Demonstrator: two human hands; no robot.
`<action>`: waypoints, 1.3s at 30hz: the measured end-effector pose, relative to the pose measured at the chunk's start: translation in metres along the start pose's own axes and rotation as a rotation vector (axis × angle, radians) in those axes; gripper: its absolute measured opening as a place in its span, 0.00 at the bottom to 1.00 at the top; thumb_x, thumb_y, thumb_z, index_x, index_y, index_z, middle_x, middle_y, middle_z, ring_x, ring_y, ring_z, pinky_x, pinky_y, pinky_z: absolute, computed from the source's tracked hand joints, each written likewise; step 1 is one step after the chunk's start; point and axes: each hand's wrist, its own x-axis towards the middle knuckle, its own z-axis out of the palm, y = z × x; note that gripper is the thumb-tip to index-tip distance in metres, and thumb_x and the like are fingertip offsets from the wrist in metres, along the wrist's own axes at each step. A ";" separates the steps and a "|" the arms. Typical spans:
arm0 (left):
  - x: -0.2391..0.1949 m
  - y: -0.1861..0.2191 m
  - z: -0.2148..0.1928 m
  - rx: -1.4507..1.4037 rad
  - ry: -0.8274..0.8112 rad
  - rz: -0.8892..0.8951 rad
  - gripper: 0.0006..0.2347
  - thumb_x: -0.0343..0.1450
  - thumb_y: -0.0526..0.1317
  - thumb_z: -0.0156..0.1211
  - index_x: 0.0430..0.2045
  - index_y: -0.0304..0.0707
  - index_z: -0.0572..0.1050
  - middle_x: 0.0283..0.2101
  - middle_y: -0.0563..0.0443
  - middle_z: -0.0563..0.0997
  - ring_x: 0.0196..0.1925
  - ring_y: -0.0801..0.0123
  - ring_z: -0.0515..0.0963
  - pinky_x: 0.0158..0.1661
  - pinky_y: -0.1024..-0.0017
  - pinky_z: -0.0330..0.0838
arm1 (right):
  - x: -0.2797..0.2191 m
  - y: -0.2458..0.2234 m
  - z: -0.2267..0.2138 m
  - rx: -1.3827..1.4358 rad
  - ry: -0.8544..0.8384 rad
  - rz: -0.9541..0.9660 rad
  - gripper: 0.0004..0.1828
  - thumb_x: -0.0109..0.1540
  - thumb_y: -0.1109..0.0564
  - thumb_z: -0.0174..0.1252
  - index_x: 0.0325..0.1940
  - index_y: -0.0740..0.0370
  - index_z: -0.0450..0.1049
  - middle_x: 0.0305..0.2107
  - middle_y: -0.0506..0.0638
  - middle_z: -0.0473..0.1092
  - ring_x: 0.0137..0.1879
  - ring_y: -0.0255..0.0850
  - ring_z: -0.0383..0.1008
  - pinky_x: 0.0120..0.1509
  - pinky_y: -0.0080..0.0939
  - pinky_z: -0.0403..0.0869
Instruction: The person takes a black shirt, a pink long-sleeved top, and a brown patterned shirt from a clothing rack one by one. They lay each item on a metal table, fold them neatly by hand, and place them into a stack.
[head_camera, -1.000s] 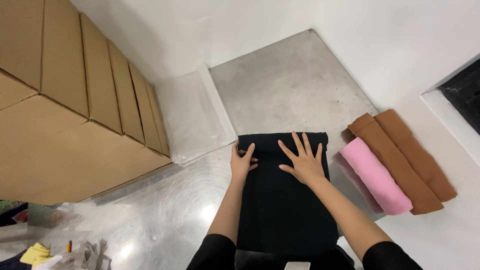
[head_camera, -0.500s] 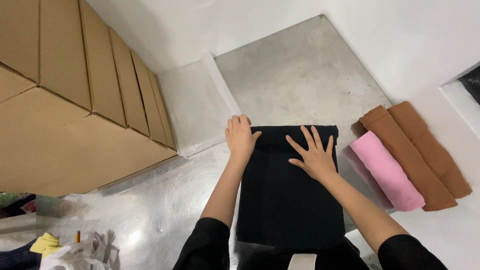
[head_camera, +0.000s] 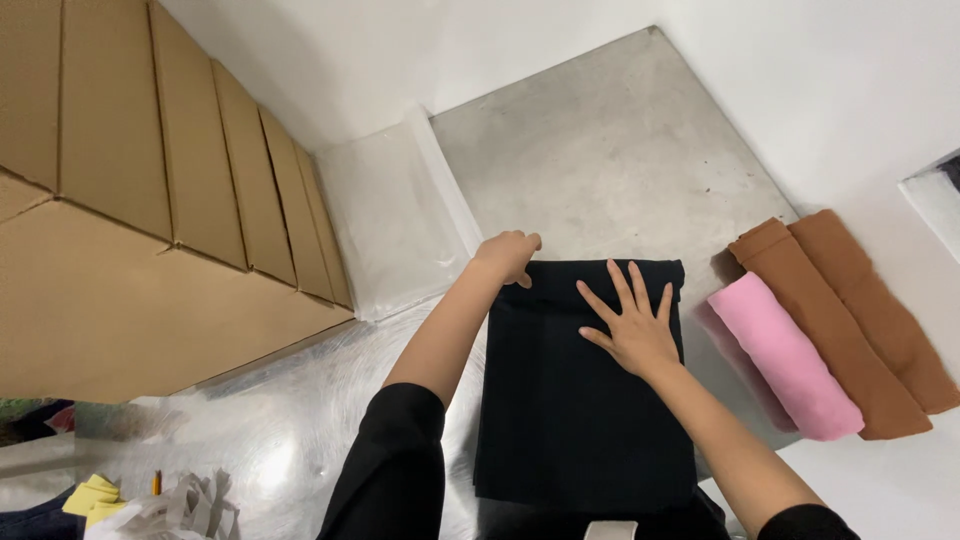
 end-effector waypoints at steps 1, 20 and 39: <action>0.008 -0.006 0.007 0.001 -0.001 0.001 0.29 0.59 0.39 0.82 0.56 0.43 0.76 0.52 0.35 0.82 0.59 0.44 0.83 0.54 0.45 0.80 | 0.001 0.000 -0.001 0.001 0.000 0.001 0.40 0.67 0.22 0.38 0.84 0.17 0.39 0.84 0.48 0.26 0.87 0.56 0.19 0.77 0.86 0.30; -0.045 0.011 0.061 0.401 0.363 0.220 0.11 0.73 0.34 0.60 0.49 0.43 0.75 0.48 0.49 0.79 0.53 0.54 0.78 0.49 0.55 0.77 | -0.002 0.014 0.025 0.062 0.536 -0.029 0.14 0.72 0.44 0.55 0.63 0.37 0.75 0.62 0.42 0.66 0.75 0.44 0.61 0.81 0.68 0.47; -0.150 0.064 0.116 0.399 1.008 0.144 0.08 0.79 0.36 0.55 0.52 0.40 0.74 0.47 0.46 0.74 0.53 0.58 0.75 0.54 0.61 0.69 | -0.011 -0.019 0.055 0.012 0.517 0.028 0.15 0.65 0.49 0.68 0.55 0.48 0.77 0.52 0.45 0.73 0.68 0.44 0.70 0.79 0.61 0.56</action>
